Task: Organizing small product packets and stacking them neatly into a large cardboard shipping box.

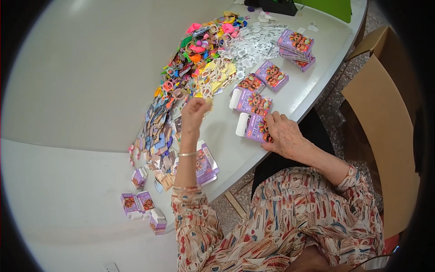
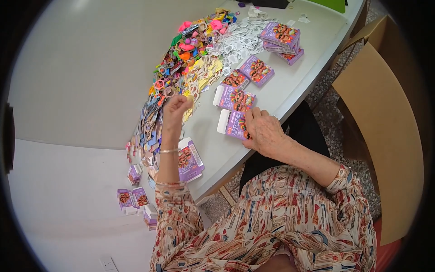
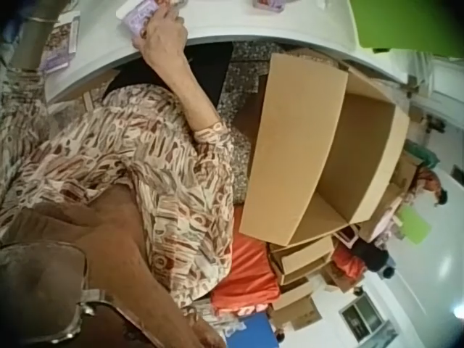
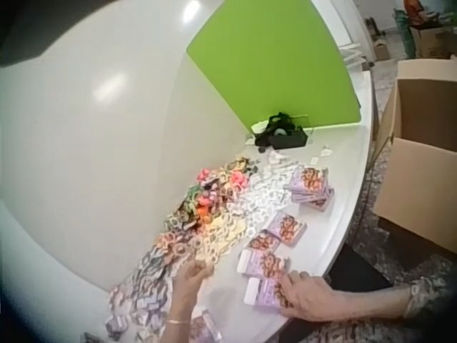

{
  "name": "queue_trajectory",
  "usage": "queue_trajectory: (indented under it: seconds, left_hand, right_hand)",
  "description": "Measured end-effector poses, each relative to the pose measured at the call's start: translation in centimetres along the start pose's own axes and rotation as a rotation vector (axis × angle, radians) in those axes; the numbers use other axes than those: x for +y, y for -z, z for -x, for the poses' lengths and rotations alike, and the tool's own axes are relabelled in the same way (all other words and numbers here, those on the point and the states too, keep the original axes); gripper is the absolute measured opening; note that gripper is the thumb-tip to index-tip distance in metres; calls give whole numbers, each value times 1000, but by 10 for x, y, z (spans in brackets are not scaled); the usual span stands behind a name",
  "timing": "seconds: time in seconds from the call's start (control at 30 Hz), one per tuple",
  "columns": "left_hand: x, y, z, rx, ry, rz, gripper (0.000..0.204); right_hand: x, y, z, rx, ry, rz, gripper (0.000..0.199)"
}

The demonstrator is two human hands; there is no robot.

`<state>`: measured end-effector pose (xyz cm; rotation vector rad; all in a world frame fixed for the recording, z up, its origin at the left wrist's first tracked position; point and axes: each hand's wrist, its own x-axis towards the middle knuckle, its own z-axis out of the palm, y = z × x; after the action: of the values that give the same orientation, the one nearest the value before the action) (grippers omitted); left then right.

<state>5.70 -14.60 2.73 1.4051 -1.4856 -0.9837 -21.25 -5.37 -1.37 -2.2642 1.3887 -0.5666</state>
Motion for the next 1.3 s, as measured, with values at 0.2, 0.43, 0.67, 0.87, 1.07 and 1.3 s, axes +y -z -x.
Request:
queue_trajectory:
  seconds: [0.2,0.43,0.67,0.87,1.07,1.3]
  left_hand:
    - [4,-42,66,-183,-447,-655,8]
    - [8,-36,55,-269,-272,-137,20]
    - [-50,25,-31,129,-102,-786,18]
    - [-86,7,-55,288,-618,-1175,14]
    - [-71,22,-47,349,-578,-1132,12]
    - [-3,-5,12,141,-9,-173,19]
  right_hand:
    - [-8,-2,-6,-2,44,-18,66]
    - [-2,-3,-6,13,31,-41,67]
    - [-4,-4,-5,17,19,-38,69]
    - [-1,-6,0,56,37,-89,72]
    - [1,-9,1,64,26,-121,74]
    - [1,-13,4,135,13,-112,74]
